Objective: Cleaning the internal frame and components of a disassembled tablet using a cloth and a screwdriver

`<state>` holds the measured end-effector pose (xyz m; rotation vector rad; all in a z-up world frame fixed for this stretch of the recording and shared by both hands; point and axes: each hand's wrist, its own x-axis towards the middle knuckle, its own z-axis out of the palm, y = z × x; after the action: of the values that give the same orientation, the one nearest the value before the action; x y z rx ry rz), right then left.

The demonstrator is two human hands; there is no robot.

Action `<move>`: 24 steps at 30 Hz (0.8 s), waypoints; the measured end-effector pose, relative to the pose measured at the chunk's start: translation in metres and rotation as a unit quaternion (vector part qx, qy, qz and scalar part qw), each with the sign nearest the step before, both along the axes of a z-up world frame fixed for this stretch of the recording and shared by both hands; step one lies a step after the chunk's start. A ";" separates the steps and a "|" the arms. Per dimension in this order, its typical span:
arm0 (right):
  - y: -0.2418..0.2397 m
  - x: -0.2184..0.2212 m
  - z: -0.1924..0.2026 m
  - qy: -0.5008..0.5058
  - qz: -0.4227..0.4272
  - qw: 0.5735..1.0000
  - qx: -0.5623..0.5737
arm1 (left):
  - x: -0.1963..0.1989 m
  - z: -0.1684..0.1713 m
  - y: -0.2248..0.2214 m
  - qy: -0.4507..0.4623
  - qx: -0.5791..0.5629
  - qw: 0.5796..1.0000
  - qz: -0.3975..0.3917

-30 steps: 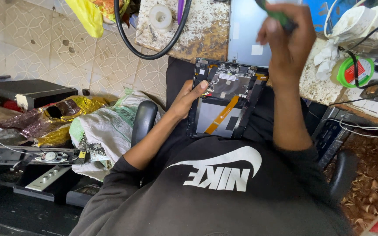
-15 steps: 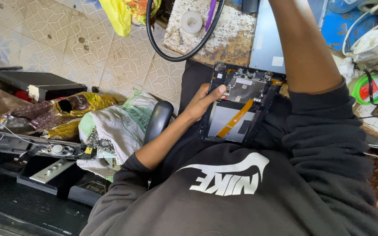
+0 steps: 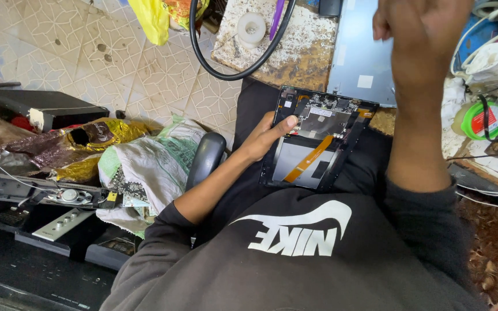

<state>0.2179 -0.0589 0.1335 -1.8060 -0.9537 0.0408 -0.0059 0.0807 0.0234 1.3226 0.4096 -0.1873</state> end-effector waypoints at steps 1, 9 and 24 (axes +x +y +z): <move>-0.008 -0.017 0.012 0.073 -0.011 0.996 0.051 | -0.001 -0.004 -0.001 -0.028 -0.048 0.998 -0.005; -0.084 -0.099 -0.018 0.417 -0.070 0.838 0.345 | -0.003 -0.001 -0.015 -0.096 -0.136 0.986 -0.012; -0.085 -0.117 -0.028 0.435 -0.038 0.825 0.360 | 0.000 -0.003 -0.011 -0.097 -0.182 0.978 -0.016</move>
<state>0.1010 -0.1435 0.1052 -0.9223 -0.1655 0.3733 -0.0061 0.0694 0.0207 0.9757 0.1771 -0.1503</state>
